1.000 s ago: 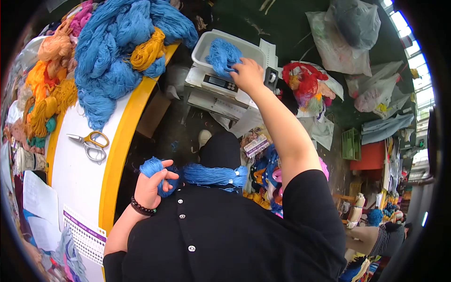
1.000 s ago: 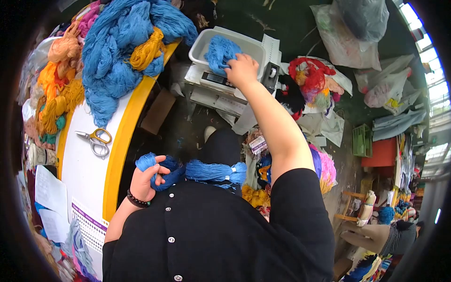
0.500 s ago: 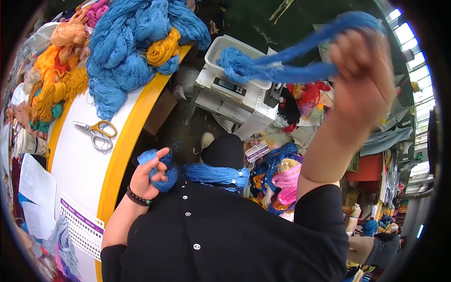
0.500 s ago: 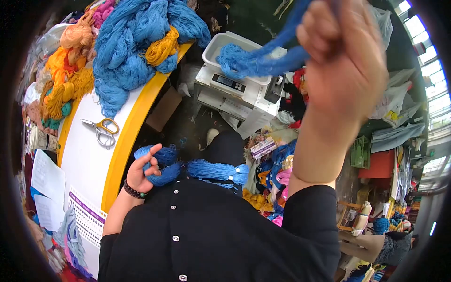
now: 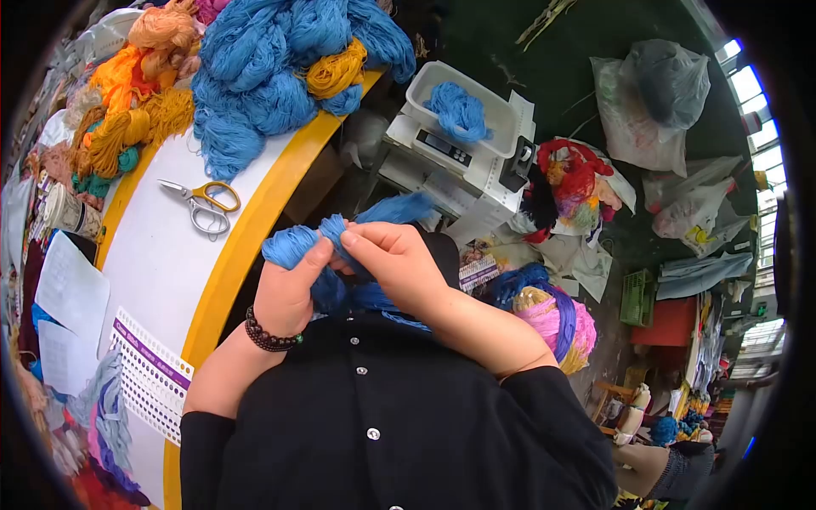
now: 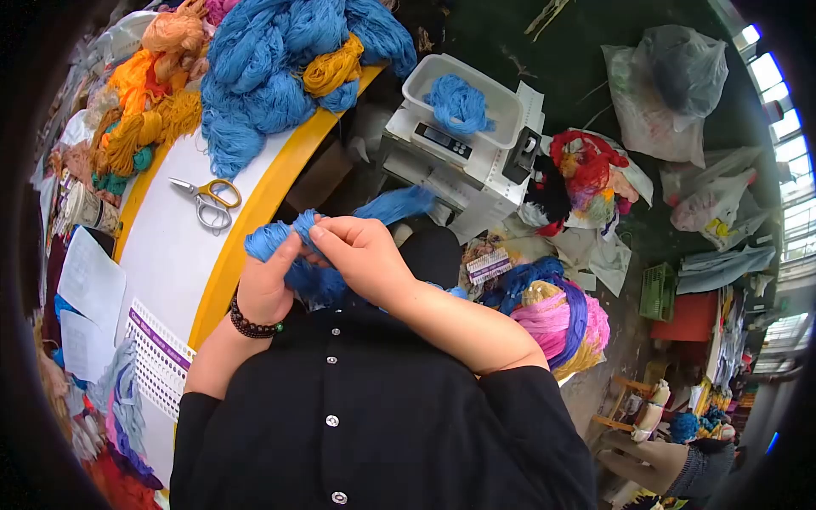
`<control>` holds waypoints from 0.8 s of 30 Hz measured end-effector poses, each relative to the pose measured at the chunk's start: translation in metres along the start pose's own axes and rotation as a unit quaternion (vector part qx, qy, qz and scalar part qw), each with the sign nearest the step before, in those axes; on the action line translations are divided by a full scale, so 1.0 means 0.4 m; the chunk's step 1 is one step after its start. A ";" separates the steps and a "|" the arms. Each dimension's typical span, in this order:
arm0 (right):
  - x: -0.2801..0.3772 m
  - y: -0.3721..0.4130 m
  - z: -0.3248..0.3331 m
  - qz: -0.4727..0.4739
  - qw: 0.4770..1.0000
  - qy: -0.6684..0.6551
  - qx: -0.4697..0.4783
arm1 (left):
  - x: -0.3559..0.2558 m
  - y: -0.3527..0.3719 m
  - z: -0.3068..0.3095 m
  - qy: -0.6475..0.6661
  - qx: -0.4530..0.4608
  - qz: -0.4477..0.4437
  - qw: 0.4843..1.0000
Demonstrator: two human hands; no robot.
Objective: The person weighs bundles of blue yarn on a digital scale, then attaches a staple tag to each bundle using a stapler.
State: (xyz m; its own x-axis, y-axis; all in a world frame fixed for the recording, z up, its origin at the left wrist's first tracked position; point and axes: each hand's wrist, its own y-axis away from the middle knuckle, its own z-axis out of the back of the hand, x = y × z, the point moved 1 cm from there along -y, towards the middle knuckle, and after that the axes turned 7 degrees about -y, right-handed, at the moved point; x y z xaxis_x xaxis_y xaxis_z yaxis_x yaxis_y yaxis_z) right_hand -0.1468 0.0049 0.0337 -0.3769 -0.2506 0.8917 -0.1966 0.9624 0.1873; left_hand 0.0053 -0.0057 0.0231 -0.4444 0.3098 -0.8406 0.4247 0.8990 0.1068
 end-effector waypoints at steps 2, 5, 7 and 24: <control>-0.015 0.000 0.002 0.051 0.998 0.043 0.019 | 0.003 0.001 -0.007 -0.047 -0.063 -0.026 0.997; -0.024 0.007 -0.011 0.055 0.997 0.059 -0.007 | 0.013 0.001 -0.001 -0.127 -0.095 -0.062 0.985; -0.039 0.004 -0.004 0.073 0.994 0.080 -0.006 | 0.011 0.003 -0.002 -0.162 -0.101 -0.086 0.978; 0.080 0.020 0.035 -0.065 0.980 -0.190 0.002 | 0.028 -0.024 0.049 0.183 -0.012 0.080 0.980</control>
State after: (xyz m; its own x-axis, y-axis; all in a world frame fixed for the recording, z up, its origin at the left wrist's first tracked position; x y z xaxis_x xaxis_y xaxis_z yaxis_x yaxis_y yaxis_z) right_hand -0.1729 0.0032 0.0579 -0.6581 -0.3923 0.6427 -0.2678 0.9197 0.2871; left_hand 0.0116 -0.0170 0.0023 -0.6295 0.5331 -0.5653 0.4950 0.8359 0.2371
